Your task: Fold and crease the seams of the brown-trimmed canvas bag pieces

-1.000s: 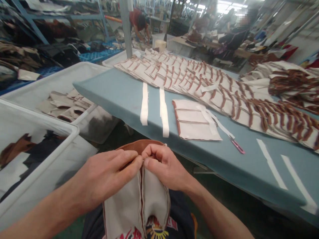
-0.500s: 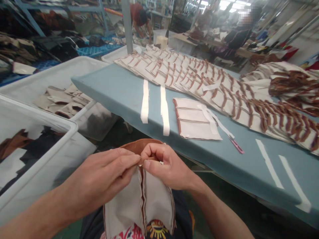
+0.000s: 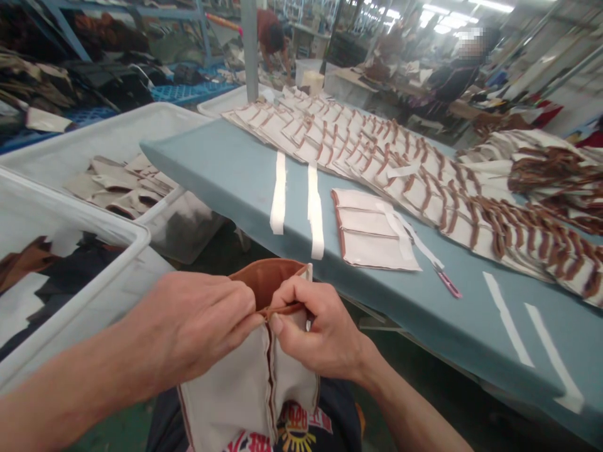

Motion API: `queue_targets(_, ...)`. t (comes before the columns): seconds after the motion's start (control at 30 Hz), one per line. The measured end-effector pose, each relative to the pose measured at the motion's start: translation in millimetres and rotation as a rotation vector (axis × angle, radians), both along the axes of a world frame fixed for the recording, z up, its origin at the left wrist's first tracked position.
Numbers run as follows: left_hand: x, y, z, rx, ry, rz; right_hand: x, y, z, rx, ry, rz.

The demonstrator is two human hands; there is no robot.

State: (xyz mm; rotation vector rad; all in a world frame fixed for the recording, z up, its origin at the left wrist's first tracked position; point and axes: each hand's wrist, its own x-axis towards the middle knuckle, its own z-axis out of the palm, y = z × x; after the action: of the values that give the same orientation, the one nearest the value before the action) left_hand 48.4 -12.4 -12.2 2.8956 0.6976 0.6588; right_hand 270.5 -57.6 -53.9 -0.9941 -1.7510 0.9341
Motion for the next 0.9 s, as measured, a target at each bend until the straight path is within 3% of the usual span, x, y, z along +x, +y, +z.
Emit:
queue_targets(0.1, -4, 1, -18.8, 0.137, -0.013, -0.003, -1, 4, -8.4, -0.032, 0.010, -0.015)
queue_targets(0.2, -10, 4, -28.9, 0.040, -0.072, -0.013, -1, 7, -11.2, -0.029, 0.039, 0.002)
queue_targets(0.4, -5, 4, -12.8, -0.207, -0.042, -0.119, -1, 3, -5.0, -0.058, 0.086, 0.081)
queue_targets(0.57, 9, -2, -2.3, -0.295, -0.099, -0.087, 3, 1, -4.3, -0.046, 0.108, 0.102)
queue_targets(0.77, 19, -4, -3.2, -0.440, -0.171, -0.110, 17, 2, 5.1, -0.037, 0.020, 0.130)
queue_targets(0.9, 21, -2, -11.4, -0.586, -0.240, -0.092, 26, 4, 10.6, 0.081, -0.056, 0.126)
